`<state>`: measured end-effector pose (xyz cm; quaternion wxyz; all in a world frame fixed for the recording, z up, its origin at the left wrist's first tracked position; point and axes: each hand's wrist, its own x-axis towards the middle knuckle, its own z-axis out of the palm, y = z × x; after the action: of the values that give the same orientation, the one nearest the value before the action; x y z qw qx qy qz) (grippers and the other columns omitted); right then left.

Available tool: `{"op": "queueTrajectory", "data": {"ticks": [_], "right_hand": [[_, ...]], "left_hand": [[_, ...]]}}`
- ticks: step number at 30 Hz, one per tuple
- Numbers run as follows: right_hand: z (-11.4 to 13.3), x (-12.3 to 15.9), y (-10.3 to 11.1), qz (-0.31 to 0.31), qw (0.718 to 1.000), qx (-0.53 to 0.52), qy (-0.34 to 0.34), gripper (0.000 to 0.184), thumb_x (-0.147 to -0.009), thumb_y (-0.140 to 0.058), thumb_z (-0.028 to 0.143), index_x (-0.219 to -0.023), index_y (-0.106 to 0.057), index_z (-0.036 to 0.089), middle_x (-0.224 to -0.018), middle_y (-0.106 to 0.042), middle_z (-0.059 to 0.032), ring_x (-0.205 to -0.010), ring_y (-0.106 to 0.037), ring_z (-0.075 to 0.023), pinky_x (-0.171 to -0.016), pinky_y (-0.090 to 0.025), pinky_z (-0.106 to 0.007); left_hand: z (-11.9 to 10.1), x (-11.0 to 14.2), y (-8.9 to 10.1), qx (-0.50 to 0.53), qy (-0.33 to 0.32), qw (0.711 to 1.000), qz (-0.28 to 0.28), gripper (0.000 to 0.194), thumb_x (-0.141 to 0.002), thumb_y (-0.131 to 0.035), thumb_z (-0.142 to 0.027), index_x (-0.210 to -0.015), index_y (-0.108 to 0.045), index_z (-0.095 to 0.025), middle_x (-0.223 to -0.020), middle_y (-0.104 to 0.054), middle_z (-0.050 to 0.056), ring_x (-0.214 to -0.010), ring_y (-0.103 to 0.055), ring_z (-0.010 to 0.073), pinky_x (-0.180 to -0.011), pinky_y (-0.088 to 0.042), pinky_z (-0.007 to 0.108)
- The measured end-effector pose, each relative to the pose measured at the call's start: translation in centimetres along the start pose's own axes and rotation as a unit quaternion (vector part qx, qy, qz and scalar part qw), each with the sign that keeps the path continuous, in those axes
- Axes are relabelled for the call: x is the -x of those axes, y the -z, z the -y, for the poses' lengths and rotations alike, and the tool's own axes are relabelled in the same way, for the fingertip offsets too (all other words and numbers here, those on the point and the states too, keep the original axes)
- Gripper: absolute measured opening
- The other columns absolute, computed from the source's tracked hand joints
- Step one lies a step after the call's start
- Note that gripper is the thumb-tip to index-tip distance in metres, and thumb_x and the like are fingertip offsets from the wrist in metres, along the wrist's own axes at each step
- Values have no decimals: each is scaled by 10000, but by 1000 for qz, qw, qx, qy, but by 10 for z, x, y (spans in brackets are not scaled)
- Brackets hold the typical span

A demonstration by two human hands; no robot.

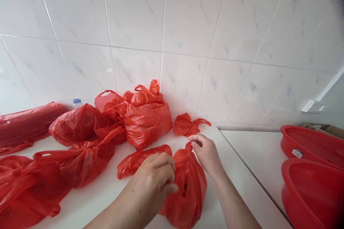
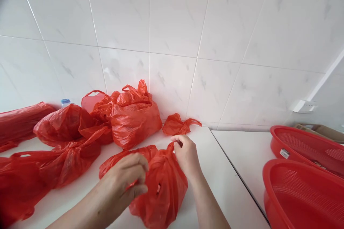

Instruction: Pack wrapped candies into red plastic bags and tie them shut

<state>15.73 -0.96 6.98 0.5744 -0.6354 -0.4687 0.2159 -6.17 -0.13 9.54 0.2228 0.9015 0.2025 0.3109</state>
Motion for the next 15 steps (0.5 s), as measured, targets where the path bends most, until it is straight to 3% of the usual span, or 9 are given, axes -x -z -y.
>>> {"op": "queueTrajectory", "data": {"ticks": [3,7,9,11,13,15], "right_hand": [[-32,-12,-5,-41,999,-3,-13,154,-690,-528,190,-767,-660,181,-921,-624,-37,-864,-552,-174,-844,-414,-337],[-61,-13,4,46,992,-82,-81,171,-667,-627,247,-794,-688,150,-739,-628,-22,-700,-582,-167,-713,-477,-335],[-73,-12,14,85,979,-147,-114,299,-694,-659,350,-910,-691,147,-751,-649,-32,-699,-617,-180,-673,-509,-335],[-87,-12,24,72,965,-210,-139,392,-716,-658,432,-1009,-660,172,-827,-663,-37,-763,-642,-176,-689,-529,-314],[-100,-16,30,32,952,-260,-156,413,-711,-676,442,-1042,-630,199,-847,-659,-21,-788,-647,-153,-703,-536,-268],[-110,-20,32,4,940,-293,-172,413,-691,-717,404,-1039,-619,205,-823,-652,-12,-770,-647,-137,-696,-541,-235]], "left_hand": [[4,16,-6,49,-38,993,104,346,-648,-604,-1,-569,-326,-191,-676,-493,-34,-569,-422,96,-517,-352,218],[3,24,-2,124,14,968,219,321,-620,-633,41,-580,-410,-186,-713,-558,-44,-589,-499,85,-493,-370,178],[-2,21,2,163,44,963,210,267,-670,-692,-26,-634,-486,-193,-780,-598,-35,-662,-562,101,-574,-441,180],[-5,15,1,176,63,971,151,203,-699,-759,-182,-759,-565,-204,-941,-624,8,-815,-610,148,-726,-501,235],[-3,9,-9,141,76,982,95,427,-652,-807,-341,-1009,-606,-222,-1236,-554,92,-1083,-570,247,-911,-483,347],[4,5,-26,71,83,990,93,830,-557,-846,-414,-1291,-492,-254,-1494,-308,158,-1280,-422,365,-986,-437,466]]}}
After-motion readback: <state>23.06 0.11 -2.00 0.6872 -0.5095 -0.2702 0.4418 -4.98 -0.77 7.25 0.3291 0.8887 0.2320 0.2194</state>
